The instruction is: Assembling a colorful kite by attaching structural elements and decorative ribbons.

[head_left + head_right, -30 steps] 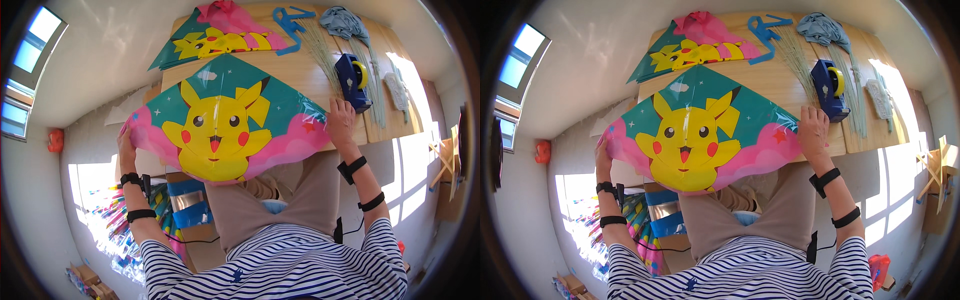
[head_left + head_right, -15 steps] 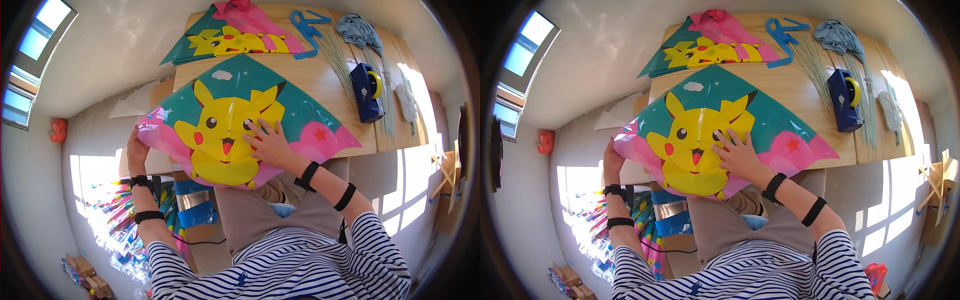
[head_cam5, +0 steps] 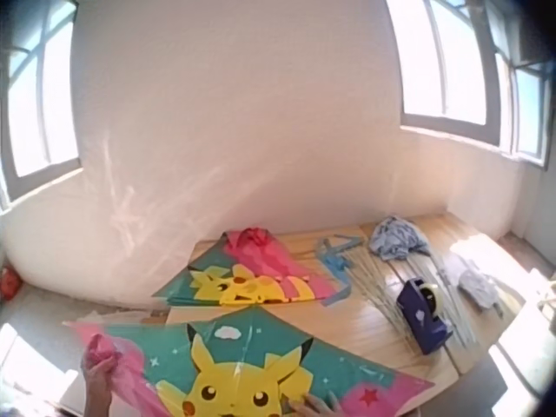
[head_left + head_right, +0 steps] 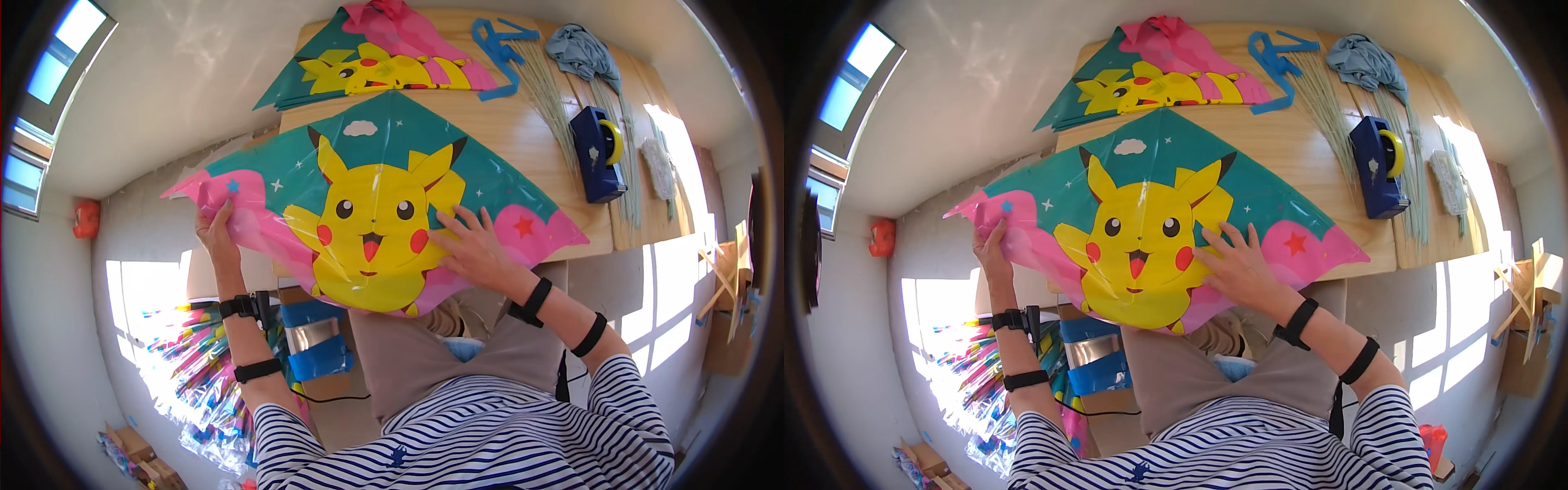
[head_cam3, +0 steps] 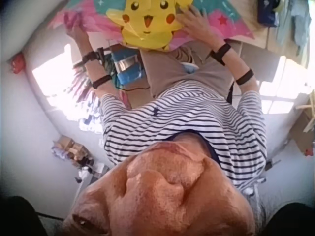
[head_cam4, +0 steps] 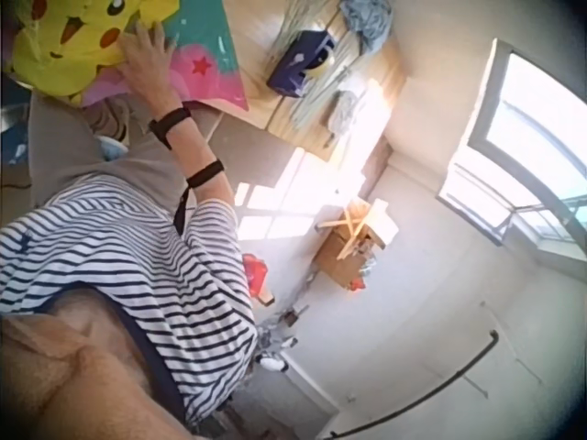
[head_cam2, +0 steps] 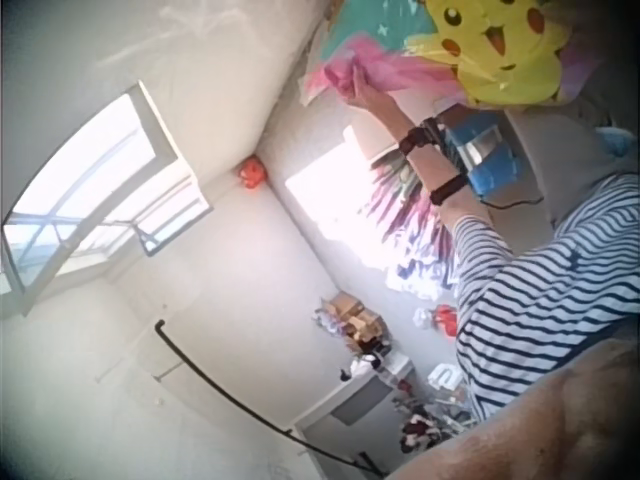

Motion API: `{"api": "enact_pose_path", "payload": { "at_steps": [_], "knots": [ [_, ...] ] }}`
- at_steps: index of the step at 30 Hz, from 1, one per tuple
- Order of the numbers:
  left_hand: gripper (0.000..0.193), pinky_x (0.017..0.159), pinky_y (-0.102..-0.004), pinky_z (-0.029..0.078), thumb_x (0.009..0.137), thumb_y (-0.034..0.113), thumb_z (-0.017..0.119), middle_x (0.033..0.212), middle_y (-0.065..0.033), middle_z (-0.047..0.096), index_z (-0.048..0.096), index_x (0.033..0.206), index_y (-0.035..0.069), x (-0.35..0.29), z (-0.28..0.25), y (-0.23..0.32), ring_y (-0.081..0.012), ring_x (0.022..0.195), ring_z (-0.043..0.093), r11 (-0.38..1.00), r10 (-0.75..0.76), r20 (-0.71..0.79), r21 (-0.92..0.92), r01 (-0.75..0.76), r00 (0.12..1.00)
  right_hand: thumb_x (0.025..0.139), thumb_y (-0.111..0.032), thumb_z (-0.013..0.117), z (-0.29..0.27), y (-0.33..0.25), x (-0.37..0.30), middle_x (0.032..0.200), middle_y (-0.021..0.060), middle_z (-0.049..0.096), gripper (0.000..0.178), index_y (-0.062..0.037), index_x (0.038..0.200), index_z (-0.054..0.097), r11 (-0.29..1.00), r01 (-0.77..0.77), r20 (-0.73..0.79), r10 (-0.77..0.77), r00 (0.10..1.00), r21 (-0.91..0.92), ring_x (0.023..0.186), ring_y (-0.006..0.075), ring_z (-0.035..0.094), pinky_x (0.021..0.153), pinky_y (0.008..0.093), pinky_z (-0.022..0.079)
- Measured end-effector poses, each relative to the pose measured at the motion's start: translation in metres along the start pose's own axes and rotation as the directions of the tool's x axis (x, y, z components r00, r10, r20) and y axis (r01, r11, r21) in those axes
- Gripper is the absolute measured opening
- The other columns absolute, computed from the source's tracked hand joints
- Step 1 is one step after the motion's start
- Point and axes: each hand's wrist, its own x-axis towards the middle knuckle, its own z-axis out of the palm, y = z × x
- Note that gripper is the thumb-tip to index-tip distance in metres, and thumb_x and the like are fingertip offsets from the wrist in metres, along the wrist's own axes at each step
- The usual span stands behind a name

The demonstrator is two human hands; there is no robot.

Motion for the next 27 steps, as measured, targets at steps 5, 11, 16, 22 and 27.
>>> {"api": "enact_pose_path", "payload": {
  "at_steps": [5,11,16,22,27],
  "knots": [
    [0.038,0.082,-0.0287,0.056,0.087,-0.003,0.069,0.107,-0.0075,0.070,0.059,0.124,-0.003,-0.079,0.080,0.055,-0.0154,0.093,0.068,0.941,0.192,0.187,0.243,-0.235,0.963,0.076,-0.023,0.078,-0.001,-0.005,0.015,0.134,0.0114,0.051,0.055,-0.0152,0.128,0.062,1.000,-0.008,-0.078,0.009,0.997,0.017,0.130,0.0386,0.043,0.108,0.0692,0.029],
    [0.037,0.074,-0.0396,0.049,0.076,-0.008,0.067,0.090,-0.0128,0.067,0.068,0.112,0.001,-0.142,0.136,0.053,-0.0322,0.081,0.062,0.413,0.389,0.706,0.441,-0.797,0.592,0.076,-0.018,0.078,-0.002,0.006,0.024,0.132,0.0121,0.052,0.055,-0.0106,0.128,0.061,0.993,0.036,-0.128,-0.022,0.991,0.109,0.121,0.0375,0.050,0.103,0.0580,0.041],
    [0.035,0.074,-0.0381,0.049,0.076,-0.011,0.066,0.088,-0.0134,0.069,0.070,0.108,0.001,-0.146,0.151,0.059,-0.0313,0.080,0.062,0.439,0.434,0.700,0.385,-0.812,0.567,0.085,-0.006,0.067,-0.033,-0.001,0.074,0.141,0.0151,0.050,0.057,-0.0116,0.140,0.054,0.783,-0.079,-0.175,0.234,0.956,0.617,0.116,0.0364,0.058,0.094,0.0384,0.052],
    [0.036,0.080,-0.0345,0.051,0.076,-0.005,0.075,0.093,-0.0109,0.072,0.071,0.111,0.003,-0.141,0.156,0.068,-0.0255,0.089,0.066,0.622,0.337,0.611,0.427,-0.656,0.717,0.085,0.001,0.060,-0.043,0.019,0.167,0.142,0.0145,0.050,0.037,-0.0057,0.121,0.066,0.639,0.345,-0.404,-0.059,0.913,0.687,0.108,0.0232,0.063,0.092,0.0307,0.051],
    [0.034,0.079,-0.0310,0.053,0.077,-0.004,0.076,0.095,-0.0083,0.073,0.071,0.110,0.003,-0.146,0.142,0.064,-0.0215,0.090,0.068,0.726,0.243,0.396,0.531,-0.436,0.886,0.079,-0.001,0.063,-0.056,0.028,0.187,0.113,0.0107,0.068,0.018,-0.0040,0.094,0.073,0.589,0.353,-0.363,-0.107,0.926,0.727,0.100,0.0179,0.065,0.093,0.0273,0.050]
  ]
}}
